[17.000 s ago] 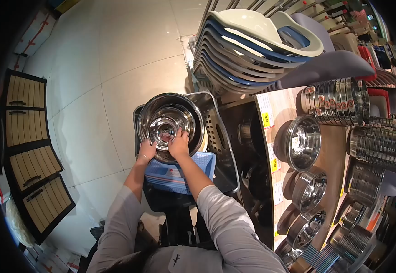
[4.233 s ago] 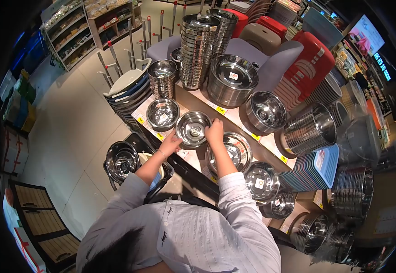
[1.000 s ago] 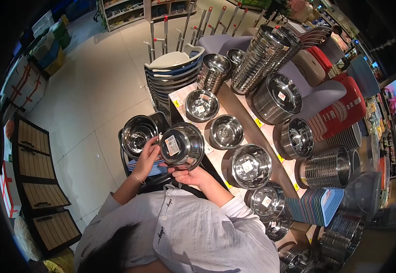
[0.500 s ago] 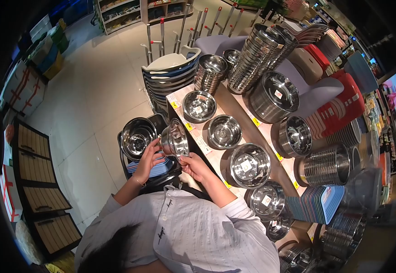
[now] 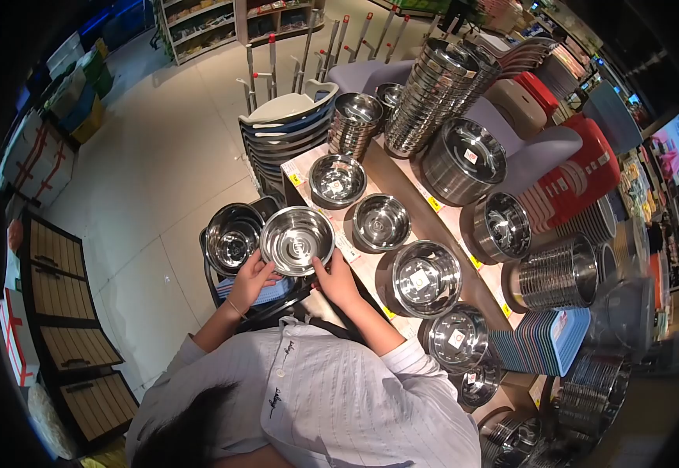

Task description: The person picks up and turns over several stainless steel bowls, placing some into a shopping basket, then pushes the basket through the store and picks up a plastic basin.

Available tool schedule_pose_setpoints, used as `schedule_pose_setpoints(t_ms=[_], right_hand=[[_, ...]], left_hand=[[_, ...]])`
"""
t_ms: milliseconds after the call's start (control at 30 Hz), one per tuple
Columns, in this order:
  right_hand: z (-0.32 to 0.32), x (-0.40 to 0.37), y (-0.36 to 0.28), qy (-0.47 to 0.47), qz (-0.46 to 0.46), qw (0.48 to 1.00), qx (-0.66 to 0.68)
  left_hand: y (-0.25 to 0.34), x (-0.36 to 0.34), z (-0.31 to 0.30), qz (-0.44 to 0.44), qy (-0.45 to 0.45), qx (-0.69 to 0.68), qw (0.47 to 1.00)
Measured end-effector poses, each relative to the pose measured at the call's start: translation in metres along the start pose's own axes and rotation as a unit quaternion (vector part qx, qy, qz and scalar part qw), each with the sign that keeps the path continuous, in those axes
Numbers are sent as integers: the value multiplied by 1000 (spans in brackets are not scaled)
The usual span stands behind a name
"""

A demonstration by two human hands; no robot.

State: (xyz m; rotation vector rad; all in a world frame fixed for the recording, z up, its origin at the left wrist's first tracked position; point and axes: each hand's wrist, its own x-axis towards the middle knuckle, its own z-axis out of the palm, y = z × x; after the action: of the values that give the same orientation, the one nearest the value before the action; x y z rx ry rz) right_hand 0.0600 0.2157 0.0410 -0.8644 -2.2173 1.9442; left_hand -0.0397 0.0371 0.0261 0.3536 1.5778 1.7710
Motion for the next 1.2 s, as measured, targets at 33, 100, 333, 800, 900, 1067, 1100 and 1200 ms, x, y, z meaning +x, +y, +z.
schedule_pose_setpoints(t_ms=[33, 100, 333, 800, 900, 1067, 1100, 1200], right_hand=[[2, 1, 3, -1, 0, 1000, -2], [5, 1, 6, 49, -104, 980, -164], [29, 4, 9, 26, -72, 979, -189], [124, 56, 45, -173, -79, 887, -421], [119, 40, 36, -208, -14, 843, -495], [114, 21, 44, -47, -66, 901, -427], [117, 21, 36, -25, -64, 908, -414], [121, 28, 32, -18, -60, 909, -412]], left_hand=[[-1, -1, -2, -8, 2, -5, 1000], [-1, -3, -5, -9, 6, 19, 1000], [-20, -11, -25, 16, 39, 57, 998], [-138, 33, -148, -242, 274, -180, 913], [-177, 64, -195, -269, 347, -151, 886], [-221, 102, -245, -282, 358, -10, 890], [-230, 110, -250, -311, 370, 7, 875], [-250, 125, -258, -305, 391, -26, 868]])
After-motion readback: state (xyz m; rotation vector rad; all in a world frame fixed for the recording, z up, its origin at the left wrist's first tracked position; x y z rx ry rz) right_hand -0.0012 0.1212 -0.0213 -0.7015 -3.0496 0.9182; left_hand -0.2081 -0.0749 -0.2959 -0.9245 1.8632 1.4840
